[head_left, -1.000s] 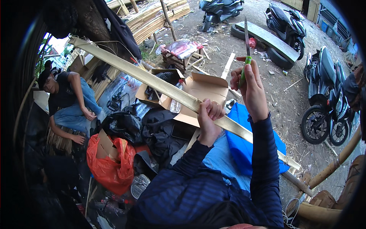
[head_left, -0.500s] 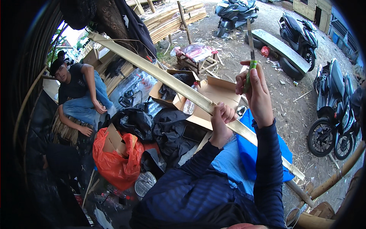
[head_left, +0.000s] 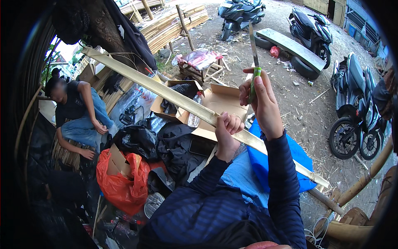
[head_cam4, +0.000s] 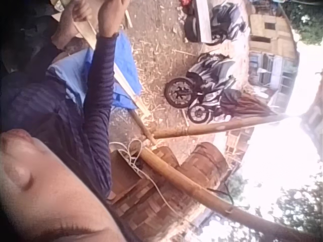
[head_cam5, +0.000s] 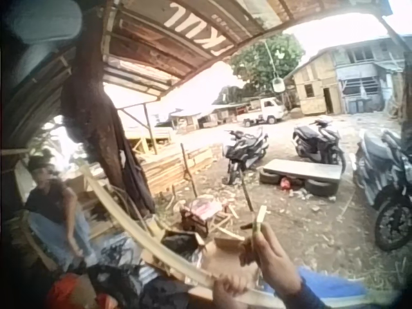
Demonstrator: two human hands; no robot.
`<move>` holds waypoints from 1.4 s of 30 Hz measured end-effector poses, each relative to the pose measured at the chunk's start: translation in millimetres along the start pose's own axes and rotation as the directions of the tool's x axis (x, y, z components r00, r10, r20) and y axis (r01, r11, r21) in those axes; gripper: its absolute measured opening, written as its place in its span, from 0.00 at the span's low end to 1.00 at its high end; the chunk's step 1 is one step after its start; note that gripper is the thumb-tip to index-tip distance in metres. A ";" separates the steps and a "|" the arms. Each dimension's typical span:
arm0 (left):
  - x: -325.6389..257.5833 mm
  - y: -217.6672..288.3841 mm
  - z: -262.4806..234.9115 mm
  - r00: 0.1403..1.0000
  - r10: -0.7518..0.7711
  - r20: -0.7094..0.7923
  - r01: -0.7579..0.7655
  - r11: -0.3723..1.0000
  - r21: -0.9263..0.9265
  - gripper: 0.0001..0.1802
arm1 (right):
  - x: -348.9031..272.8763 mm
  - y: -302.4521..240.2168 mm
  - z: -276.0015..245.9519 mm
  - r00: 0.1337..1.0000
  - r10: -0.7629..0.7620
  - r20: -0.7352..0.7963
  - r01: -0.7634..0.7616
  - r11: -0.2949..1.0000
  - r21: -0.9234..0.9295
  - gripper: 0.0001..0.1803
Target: The person holds a bamboo strip and scrapes and carves along its surface and edges using a knife.
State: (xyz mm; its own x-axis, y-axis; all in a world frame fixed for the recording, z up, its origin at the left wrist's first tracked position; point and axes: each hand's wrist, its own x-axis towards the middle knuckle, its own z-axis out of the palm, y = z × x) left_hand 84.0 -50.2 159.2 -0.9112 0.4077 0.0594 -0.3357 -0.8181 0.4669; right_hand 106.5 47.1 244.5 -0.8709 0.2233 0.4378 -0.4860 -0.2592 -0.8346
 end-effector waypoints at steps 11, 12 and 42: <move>6.0 -2.3 7.3 0.999 0.038 -0.030 -0.036 0.998 0.048 0.14 | -28.5 6.0 -27.2 0.999 0.009 -0.048 -0.035 0.822 -0.568 0.12; 7.1 -3.0 6.3 0.998 0.054 0.016 -0.055 0.997 0.056 0.15 | -37.3 1.5 -28.1 0.995 0.081 -0.056 -0.098 0.751 -0.653 0.12; -4.4 -29.7 5.9 0.970 -0.012 0.243 -0.062 0.954 0.295 0.07 | -131.7 2.2 9.3 0.827 0.211 -0.522 -0.563 0.285 -0.776 0.19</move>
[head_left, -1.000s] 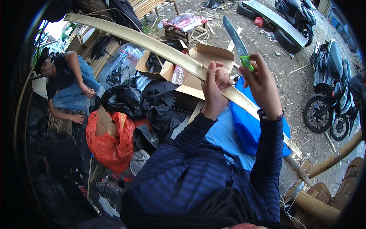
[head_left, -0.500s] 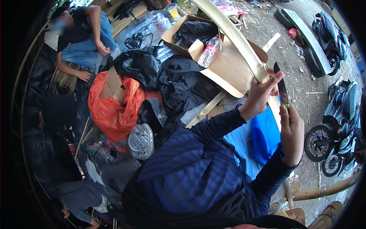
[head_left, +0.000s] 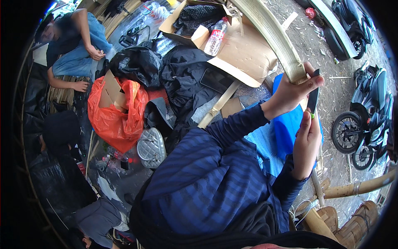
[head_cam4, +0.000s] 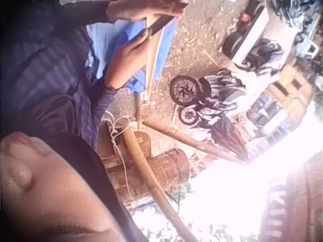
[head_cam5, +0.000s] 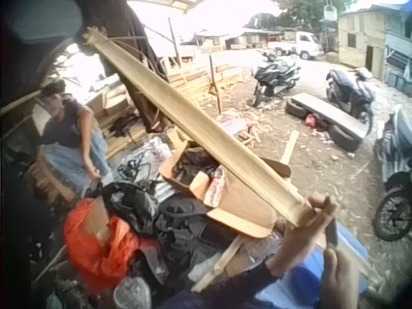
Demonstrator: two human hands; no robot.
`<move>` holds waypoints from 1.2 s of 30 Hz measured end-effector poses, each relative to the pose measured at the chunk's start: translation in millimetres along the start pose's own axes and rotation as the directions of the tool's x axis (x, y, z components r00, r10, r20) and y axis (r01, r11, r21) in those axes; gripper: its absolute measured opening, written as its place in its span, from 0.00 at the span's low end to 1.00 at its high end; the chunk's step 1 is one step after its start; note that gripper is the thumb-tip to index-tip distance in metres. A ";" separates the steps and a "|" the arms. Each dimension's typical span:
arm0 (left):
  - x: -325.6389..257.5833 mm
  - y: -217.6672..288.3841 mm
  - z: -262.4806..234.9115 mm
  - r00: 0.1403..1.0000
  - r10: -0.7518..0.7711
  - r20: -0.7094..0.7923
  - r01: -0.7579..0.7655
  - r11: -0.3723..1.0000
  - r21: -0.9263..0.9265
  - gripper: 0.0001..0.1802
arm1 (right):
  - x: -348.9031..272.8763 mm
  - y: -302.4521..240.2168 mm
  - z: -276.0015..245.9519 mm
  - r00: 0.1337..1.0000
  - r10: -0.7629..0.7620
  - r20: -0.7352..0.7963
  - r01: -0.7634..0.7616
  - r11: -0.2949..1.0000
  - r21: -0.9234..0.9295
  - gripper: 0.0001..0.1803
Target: The person holds a bamboo strip and scrapes and carves along its surface and edges using a knife.
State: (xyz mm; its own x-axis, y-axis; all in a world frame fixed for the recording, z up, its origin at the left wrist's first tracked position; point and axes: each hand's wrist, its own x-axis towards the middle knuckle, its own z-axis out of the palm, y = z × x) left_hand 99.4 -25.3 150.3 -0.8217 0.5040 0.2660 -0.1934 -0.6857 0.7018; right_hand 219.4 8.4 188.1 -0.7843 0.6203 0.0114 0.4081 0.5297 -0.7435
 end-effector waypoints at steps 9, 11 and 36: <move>-0.5 -17.5 15.8 0.889 0.245 0.387 -0.276 0.961 0.028 0.05 | -11.7 15.8 -20.2 0.991 0.123 0.057 -0.131 0.980 0.147 0.14; 0.1 -37.3 27.9 0.837 0.266 0.479 -0.271 0.961 -0.061 0.07 | -16.2 28.3 -31.0 0.983 0.181 -0.032 -0.172 0.968 0.181 0.14; -2.9 -56.8 21.2 0.857 0.156 0.492 -0.102 0.986 -0.134 0.26 | -33.0 52.5 -38.9 0.913 -0.102 -0.394 0.012 0.974 -0.224 0.10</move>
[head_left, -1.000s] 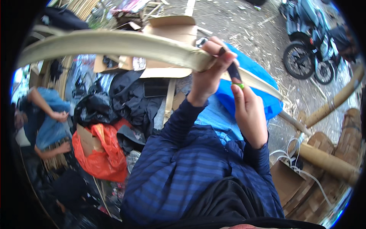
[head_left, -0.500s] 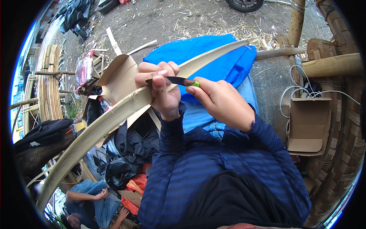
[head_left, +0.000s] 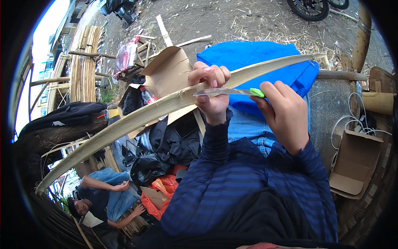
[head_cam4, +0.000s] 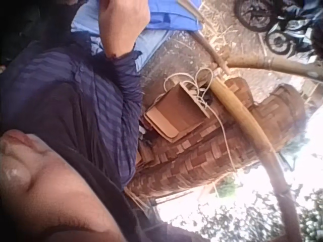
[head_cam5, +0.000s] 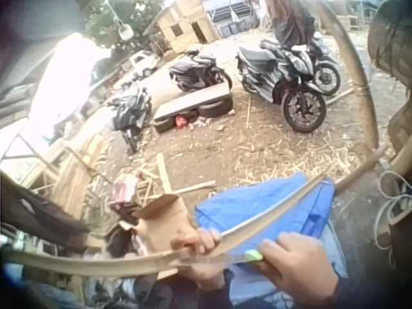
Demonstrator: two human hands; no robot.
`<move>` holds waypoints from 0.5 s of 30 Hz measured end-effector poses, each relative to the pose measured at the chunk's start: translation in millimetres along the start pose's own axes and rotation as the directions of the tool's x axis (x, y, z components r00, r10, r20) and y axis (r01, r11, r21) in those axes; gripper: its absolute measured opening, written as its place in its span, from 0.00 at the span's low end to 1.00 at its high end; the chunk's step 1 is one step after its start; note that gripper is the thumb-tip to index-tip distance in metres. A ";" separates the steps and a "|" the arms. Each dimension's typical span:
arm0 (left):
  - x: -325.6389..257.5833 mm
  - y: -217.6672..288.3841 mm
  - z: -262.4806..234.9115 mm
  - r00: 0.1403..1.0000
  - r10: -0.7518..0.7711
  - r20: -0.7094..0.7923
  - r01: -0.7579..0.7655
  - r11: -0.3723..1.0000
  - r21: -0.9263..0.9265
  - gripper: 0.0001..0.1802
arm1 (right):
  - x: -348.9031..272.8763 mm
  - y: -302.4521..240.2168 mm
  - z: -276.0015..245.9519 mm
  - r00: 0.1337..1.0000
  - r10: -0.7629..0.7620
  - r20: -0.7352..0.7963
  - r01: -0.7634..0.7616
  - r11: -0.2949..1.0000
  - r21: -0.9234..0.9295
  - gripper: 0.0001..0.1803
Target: The person holds a bamboo strip and scrapes and carves along its surface and edges using a knife.
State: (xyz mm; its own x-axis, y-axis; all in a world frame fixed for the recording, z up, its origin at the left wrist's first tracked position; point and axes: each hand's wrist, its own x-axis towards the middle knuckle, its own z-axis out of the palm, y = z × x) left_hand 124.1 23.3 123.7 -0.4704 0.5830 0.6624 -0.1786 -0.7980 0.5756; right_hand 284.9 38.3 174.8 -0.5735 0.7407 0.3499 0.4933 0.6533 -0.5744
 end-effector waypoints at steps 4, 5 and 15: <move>3.1 0.6 -0.4 0.997 0.034 0.072 -0.037 0.998 0.042 0.26 | 0.4 1.8 2.3 1.000 -0.008 -0.003 0.008 1.000 0.028 0.10; 3.3 1.8 -0.4 0.996 0.033 0.081 -0.036 0.999 0.030 0.26 | 0.6 1.4 3.0 1.000 -0.009 -0.002 0.009 0.999 0.037 0.10; 2.5 2.3 2.0 0.996 0.011 0.092 -0.008 0.999 -0.039 0.23 | 2.6 2.3 4.9 1.000 0.011 0.007 -0.011 1.000 0.024 0.10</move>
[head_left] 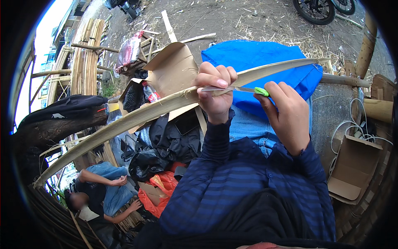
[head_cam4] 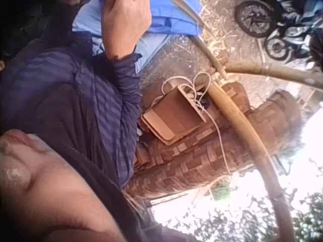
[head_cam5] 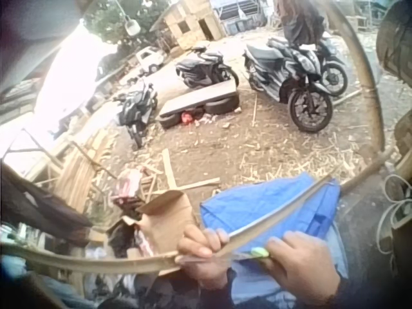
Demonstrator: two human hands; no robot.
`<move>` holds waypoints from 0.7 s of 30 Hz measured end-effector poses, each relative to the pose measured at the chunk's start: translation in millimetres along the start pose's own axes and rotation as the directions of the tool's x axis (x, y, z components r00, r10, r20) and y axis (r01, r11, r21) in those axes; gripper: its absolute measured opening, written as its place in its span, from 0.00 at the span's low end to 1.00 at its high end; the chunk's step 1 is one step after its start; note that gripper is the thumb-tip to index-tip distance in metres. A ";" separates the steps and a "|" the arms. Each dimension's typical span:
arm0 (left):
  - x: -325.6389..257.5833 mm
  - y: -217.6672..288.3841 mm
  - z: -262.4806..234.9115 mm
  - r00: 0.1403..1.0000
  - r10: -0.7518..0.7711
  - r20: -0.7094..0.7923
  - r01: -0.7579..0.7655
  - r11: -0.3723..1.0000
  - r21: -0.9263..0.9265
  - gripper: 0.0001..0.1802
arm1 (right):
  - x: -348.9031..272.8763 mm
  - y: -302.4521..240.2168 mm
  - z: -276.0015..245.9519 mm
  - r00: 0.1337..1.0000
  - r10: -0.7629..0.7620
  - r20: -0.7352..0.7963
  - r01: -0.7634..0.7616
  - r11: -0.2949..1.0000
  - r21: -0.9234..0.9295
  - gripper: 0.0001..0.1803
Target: The person holds a bamboo strip and scrapes and carves along its surface and edges using a knife.
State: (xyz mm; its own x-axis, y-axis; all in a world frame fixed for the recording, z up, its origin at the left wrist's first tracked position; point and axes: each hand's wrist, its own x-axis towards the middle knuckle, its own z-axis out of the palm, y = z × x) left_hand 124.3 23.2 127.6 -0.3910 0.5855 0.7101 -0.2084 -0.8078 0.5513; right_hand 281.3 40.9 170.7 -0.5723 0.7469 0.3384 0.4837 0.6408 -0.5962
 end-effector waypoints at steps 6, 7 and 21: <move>-2.9 3.7 -1.3 0.999 -0.041 -0.019 0.041 0.998 -0.038 0.22 | -1.3 -1.0 1.3 1.000 0.011 -0.017 -0.011 1.000 -0.010 0.09; -2.8 3.8 -1.5 0.999 -0.045 -0.010 0.045 0.998 -0.051 0.21 | -1.6 -0.9 1.9 1.000 0.010 -0.016 -0.010 1.000 -0.010 0.09; 8.1 -1.2 7.5 0.989 -0.085 -0.121 0.070 0.990 -0.125 0.19 | 6.2 1.0 17.1 0.998 0.031 -0.049 -0.030 0.999 0.021 0.09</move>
State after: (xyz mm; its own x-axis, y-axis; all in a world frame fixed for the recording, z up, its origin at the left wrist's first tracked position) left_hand 128.1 29.4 136.0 -0.4771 0.6400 0.6023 -0.3460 -0.7668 0.5406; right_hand 266.9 43.1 159.8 -0.5241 0.7743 0.3547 0.4871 0.6141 -0.6209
